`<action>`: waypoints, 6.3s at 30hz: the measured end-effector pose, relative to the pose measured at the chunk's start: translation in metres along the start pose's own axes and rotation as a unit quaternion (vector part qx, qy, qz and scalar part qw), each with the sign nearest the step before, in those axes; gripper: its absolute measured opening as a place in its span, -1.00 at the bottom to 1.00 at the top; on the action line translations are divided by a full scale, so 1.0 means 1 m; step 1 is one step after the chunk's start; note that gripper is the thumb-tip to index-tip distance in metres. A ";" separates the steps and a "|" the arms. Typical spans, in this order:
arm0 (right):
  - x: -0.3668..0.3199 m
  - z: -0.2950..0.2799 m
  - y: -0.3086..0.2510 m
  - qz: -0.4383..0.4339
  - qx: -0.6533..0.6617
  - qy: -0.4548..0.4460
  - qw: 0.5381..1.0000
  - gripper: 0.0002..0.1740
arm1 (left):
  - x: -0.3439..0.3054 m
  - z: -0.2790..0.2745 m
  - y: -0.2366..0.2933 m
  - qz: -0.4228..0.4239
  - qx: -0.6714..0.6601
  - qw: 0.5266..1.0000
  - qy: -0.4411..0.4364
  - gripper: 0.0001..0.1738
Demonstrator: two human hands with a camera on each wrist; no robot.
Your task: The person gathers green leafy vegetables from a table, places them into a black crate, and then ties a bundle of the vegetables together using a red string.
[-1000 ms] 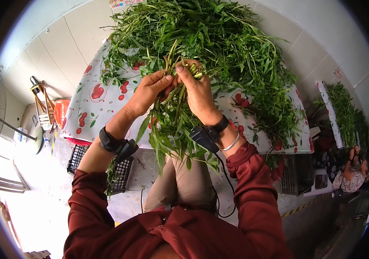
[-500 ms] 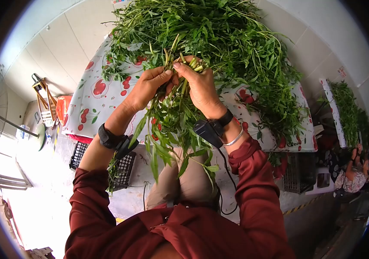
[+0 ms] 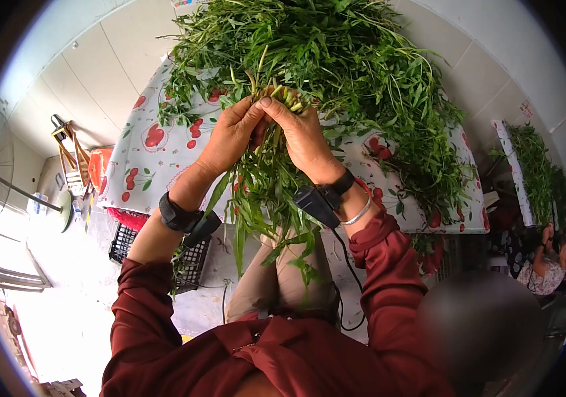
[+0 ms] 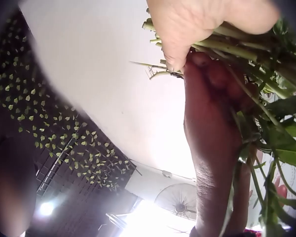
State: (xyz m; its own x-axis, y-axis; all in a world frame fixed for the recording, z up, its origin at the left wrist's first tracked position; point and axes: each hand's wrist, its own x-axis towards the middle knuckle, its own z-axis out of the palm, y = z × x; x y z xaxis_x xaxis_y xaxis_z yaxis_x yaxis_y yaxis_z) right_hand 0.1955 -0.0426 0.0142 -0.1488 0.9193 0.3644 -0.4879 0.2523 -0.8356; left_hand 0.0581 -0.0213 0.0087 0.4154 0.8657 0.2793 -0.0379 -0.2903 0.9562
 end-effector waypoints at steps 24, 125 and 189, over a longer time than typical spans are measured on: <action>0.006 -0.010 -0.002 0.096 0.030 0.109 0.989 -0.70 | 0.004 -0.009 0.000 -0.039 0.002 0.998 -0.050 -0.65; 0.027 -0.106 -0.047 0.073 -0.109 0.019 0.991 -0.90 | -0.330 -0.243 -0.196 -0.088 0.115 0.693 0.706 -0.77; 0.002 -0.083 -0.057 0.107 -0.199 0.027 0.974 -0.96 | -0.362 -0.170 -0.399 -0.387 0.637 0.611 0.269 -0.75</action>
State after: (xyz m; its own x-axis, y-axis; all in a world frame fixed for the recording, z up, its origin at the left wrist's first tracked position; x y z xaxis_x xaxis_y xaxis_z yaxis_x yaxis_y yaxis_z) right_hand 0.2947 -0.0305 0.0287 -0.1589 0.9757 0.1510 -0.0764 0.1404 -0.9871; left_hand -0.2318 -0.1495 -0.4594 -0.5095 0.8543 0.1031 0.8604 0.5044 0.0725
